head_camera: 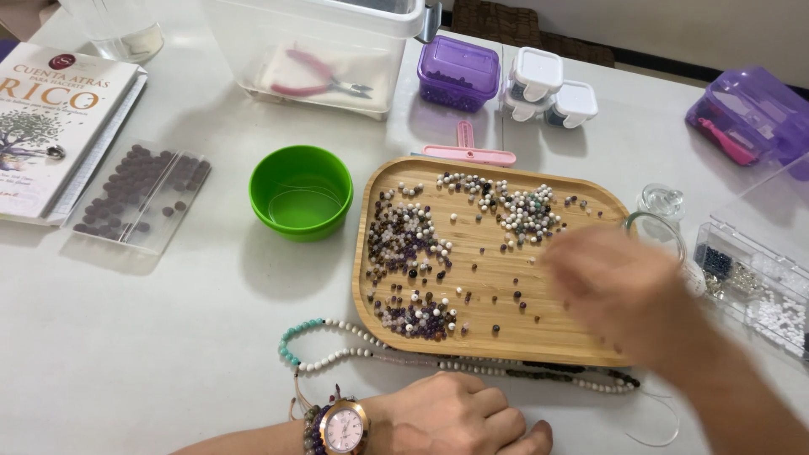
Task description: Organizing and sorting various beads on a wooden tray into a glass jar for jewelry making.
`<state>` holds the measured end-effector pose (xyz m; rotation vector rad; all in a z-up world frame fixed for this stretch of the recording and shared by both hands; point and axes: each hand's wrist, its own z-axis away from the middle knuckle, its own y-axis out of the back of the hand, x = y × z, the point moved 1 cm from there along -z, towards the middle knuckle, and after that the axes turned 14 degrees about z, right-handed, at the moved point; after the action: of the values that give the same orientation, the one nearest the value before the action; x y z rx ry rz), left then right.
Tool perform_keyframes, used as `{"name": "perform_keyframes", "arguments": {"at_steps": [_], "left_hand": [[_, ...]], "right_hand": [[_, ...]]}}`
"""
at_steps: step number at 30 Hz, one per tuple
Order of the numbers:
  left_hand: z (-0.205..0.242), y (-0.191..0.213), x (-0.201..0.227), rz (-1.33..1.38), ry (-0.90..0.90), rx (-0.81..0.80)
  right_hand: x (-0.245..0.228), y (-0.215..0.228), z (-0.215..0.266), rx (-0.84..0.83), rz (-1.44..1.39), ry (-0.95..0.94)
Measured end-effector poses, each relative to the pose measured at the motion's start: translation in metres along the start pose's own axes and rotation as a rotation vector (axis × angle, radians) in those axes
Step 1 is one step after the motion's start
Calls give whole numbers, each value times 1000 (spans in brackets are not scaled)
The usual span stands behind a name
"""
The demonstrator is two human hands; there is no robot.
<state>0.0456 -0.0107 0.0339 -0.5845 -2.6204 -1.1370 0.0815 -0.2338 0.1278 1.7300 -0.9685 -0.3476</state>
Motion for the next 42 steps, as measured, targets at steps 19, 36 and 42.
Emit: {"name": "perform_keyframes", "arguments": {"at_steps": [19, 36, 42], "left_hand": [[2, -15, -2, 47, 43, -10], [7, -17, -6, 200, 95, -3], [7, -23, -7, 105, 63, -15]], "right_hand": [[-36, -31, -33, -76, -410, -11], [-39, -56, -38, -243, -449, 51], [-44, -59, -35, -253, -328, 28]]}}
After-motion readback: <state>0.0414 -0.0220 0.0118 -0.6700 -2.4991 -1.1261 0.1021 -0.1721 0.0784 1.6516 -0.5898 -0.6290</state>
